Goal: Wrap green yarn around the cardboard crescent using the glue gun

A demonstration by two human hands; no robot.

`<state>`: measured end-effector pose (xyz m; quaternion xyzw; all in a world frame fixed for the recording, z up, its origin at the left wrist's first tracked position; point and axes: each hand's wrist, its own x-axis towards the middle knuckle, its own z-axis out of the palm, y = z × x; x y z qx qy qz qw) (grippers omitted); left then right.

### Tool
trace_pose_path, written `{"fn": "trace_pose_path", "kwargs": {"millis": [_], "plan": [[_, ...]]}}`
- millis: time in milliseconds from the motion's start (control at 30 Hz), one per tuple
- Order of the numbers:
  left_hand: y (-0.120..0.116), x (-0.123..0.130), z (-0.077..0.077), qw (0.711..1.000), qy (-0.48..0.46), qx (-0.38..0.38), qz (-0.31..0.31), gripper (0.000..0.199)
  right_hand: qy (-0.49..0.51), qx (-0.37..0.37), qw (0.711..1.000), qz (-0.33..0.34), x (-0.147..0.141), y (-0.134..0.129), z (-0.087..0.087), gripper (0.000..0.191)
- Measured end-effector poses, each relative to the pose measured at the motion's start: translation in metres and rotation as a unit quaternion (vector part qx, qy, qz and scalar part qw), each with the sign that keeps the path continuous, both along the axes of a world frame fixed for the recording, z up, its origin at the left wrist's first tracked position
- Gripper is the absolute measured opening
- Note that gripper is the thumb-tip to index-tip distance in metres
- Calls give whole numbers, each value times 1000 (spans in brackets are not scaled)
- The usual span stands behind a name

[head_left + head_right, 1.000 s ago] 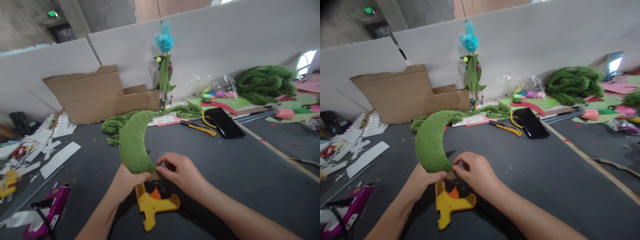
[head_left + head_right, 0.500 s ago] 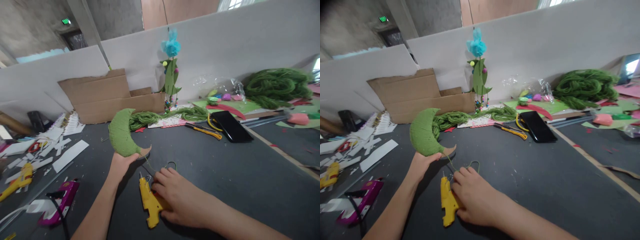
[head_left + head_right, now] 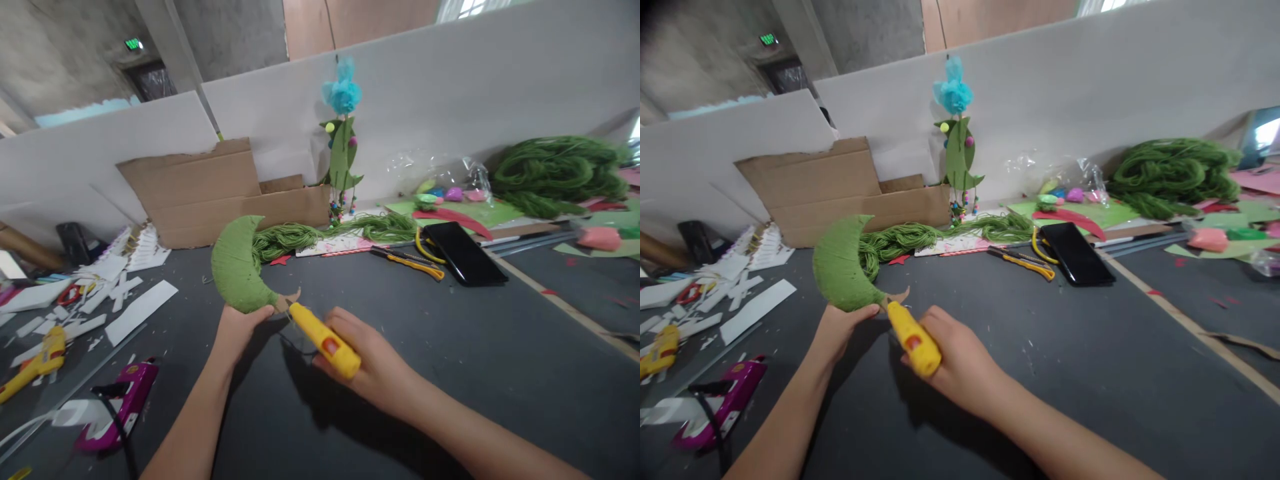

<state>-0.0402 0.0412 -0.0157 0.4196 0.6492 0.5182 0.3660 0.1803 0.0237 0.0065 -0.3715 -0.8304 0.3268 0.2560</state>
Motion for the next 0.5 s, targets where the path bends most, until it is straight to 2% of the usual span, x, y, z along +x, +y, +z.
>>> {"fn": "trace_pose_path", "kwargs": {"millis": [133,267,500], "plan": [[-3,7,3,1000,5,-7,-17,33,38,-49,996,-71,2,10,-6,19],[-6,12,7,999,-8,-12,-32,32,54,-95,991,-82,3,10,-10,19],[-8,16,10,999,-29,1,-41,30,63,-112,985,-114,-2,7,-12,19]]}}
